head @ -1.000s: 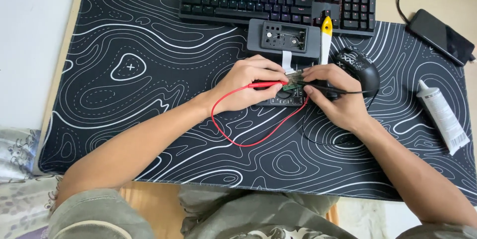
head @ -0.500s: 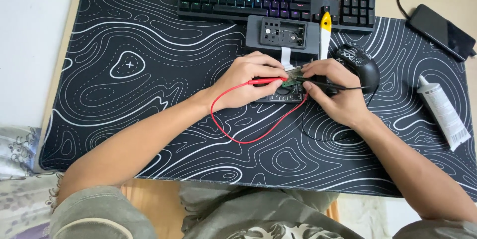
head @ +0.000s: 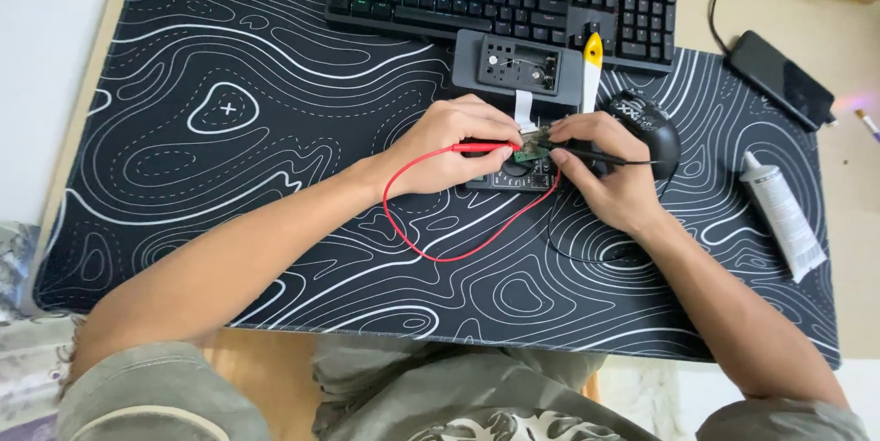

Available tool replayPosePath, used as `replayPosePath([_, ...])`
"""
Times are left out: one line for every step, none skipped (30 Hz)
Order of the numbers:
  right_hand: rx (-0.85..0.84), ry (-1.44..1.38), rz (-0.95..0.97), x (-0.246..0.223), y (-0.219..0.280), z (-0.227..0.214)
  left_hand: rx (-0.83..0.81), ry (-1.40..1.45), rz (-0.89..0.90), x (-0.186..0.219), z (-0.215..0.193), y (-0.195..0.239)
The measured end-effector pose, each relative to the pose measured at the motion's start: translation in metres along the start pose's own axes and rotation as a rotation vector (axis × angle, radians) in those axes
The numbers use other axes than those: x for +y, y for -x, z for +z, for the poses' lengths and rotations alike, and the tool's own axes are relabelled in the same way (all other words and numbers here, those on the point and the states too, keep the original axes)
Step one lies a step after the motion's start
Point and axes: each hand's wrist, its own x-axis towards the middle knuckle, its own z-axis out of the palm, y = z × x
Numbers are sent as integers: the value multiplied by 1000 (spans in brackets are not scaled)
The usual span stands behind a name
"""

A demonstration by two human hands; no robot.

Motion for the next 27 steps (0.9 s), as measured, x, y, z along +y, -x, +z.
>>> replayPosePath([-4,8,-1,1,0,0,5,5,7,1,0,0])
replayPosePath([-1,10,-3,1,1,0,4,-6,7,2,-1,-1])
replayPosePath([-3,13,-5,2,1,0,7,-13,7,2,0,-1])
replayPosePath([-12,23,-5,2,2,0,16,-5,13,1,0,-1])
replayPosePath([-5,16,-6,2,2,-1,15,-17,21,0,1,-1])
replayPosePath([1,9,-7,1,2,-1,13,-28,28,-2,1,0])
replayPosePath([-11,20,-13,2,2,-1,28,-23,37,0,1,-1])
replayPosePath([-6,9,-9,2,2,-1,20,-31,33,2,0,-1])
replayPosePath([4,0,-1,3,3,-1,6,-36,31,3,-1,-3])
replayPosePath([-4,13,-4,5,2,-2,15,-29,41,0,0,-5])
replayPosePath([-2,2,-13,6,4,-1,15,-29,53,-3,2,-4])
replayPosePath([0,-10,-23,8,5,-1,14,-29,64,-5,4,-4])
replayPosePath([-7,-3,-22,8,5,-1,21,-23,68,-5,4,-4])
replayPosePath([-4,-14,-24,7,4,-1,42,-5,58,-5,4,-4])
replayPosePath([-1,-26,-22,7,5,0,61,15,45,-5,4,-3])
replayPosePath([-8,-22,-18,5,4,0,66,23,45,-7,3,-3])
replayPosePath([-11,-27,-22,4,3,1,78,23,43,-10,3,-3])
replayPosePath([-13,-32,-26,3,3,1,90,23,41,-12,2,-3])
replayPosePath([-19,-32,-23,2,3,2,94,27,39,-10,3,-2])
replayPosePath([-20,-35,-23,2,3,2,85,24,24,-8,3,-2])
replayPosePath([-18,-39,-26,2,3,2,75,17,11,-6,2,-3])
replayPosePath([-19,-39,-26,2,3,2,77,17,11,-5,3,-4])
replayPosePath([-16,-42,-21,2,3,3,74,22,13,-4,4,-4])
replayPosePath([-12,-45,-17,2,3,3,71,27,15,-2,5,-5])
replayPosePath([-13,-47,-17,2,4,4,72,26,14,-2,5,-5])
replayPosePath([-13,-47,-15,1,4,4,65,28,8,-2,5,-4])
replayPosePath([-11,-45,-15,1,3,3,58,30,5,-2,4,-5])
